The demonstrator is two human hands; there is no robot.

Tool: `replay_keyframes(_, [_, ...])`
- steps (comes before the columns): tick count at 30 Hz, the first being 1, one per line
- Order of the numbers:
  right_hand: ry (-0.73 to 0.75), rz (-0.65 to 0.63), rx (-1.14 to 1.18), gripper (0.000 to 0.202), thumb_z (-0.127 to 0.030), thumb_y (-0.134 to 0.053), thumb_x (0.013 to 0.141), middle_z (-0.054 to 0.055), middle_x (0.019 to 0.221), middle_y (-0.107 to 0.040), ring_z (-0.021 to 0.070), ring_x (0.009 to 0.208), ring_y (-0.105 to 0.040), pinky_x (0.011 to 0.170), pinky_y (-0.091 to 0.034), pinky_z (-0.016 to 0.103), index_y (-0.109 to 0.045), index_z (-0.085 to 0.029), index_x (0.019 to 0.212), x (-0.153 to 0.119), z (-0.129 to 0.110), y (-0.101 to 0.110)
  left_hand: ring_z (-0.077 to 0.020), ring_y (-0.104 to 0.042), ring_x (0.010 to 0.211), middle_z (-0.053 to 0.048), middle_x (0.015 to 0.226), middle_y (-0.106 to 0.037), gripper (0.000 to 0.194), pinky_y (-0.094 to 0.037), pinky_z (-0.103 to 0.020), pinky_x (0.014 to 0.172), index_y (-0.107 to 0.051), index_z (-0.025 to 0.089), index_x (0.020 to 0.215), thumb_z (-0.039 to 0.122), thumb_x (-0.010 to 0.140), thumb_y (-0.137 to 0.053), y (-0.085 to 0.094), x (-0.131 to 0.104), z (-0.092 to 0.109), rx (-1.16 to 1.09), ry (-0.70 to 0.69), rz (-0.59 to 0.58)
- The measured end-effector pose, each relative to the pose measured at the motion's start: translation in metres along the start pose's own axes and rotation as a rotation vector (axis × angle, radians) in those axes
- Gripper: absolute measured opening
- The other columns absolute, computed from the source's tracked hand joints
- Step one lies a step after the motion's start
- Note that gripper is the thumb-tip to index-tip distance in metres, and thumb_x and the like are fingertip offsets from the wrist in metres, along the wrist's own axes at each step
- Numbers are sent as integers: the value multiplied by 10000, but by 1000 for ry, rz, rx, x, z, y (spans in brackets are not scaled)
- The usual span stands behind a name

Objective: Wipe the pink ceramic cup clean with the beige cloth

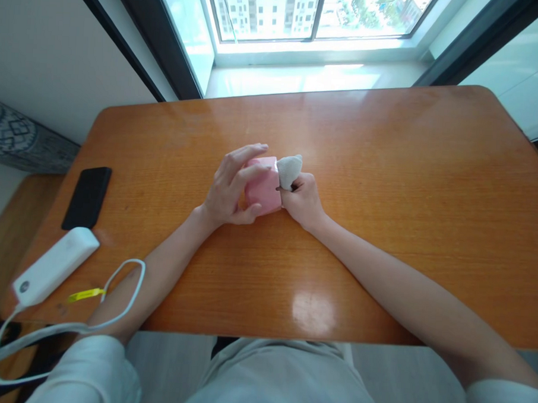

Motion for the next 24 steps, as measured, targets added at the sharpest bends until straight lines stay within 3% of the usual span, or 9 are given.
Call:
replay_keyframes(2, [-26,8,13,244,-355,-625,742,-33,559,-454,112,594,-397,539,-308,273,-509,-237,562,2,3,2,-415,-598,1588,-117,1713,-600,731,-527,-685,1278,-552,405,1602,837,1020,-642,-8,-4,2,74,-80,-86])
replay_keyframes(4, [-40,10,24,278,-386,-634,744,-35,570,-433,106,595,-375,535,-295,275,-488,-239,559,3,4,3,-425,-581,1600,-127,1724,-591,735,-510,-705,1288,-555,394,1587,802,997,-712,-12,-6,-3,99,-60,-111])
replay_keyframes(10, [-24,-13,28,280,-385,-641,761,-39,568,-436,101,577,-380,529,-299,274,-516,-230,563,0,-1,1,-388,-671,1467,-161,1617,-660,673,-571,-620,1214,-562,334,1579,699,1032,-702,-7,4,7,6,-9,-16])
replay_keyframes(13, [35,-39,3,288,-350,-651,767,-46,566,-409,96,580,-369,532,-287,268,-499,-228,555,-4,-8,-2,-335,-747,1301,-151,1429,-760,559,-619,-516,1109,-643,262,1456,675,1081,-611,-2,11,5,-148,171,11])
replay_keyframes(17, [105,-47,-61,328,-309,-641,768,-48,574,-373,89,574,-356,543,-274,271,-422,-234,535,-6,-14,-2,-226,-756,975,-62,1150,-824,470,-600,-368,892,-726,238,1261,639,1105,-537,-5,10,-13,-341,556,13])
replay_keyframes(21, [193,-36,-110,330,-299,-627,777,-47,562,-388,89,552,-369,549,-294,275,-416,-236,532,-7,-20,-2,-213,-711,917,-24,1031,-809,441,-556,-342,817,-773,239,1115,605,1084,-529,-12,5,-30,-409,785,-23])
replay_keyframes(24, [240,-42,-127,299,-287,-608,752,-35,526,-456,97,528,-420,542,-324,271,-428,-238,518,-8,-22,-5,-219,-710,879,-38,937,-797,604,-572,-360,821,-771,229,946,672,1123,-400,-23,-6,-43,-492,927,-45])
Point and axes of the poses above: each hand's wrist, its own x-axis towards the middle knuckle, its own y-axis out of the back of the hand, z = x × y, the point moved 9 cm from there along x, towards the middle knuckle
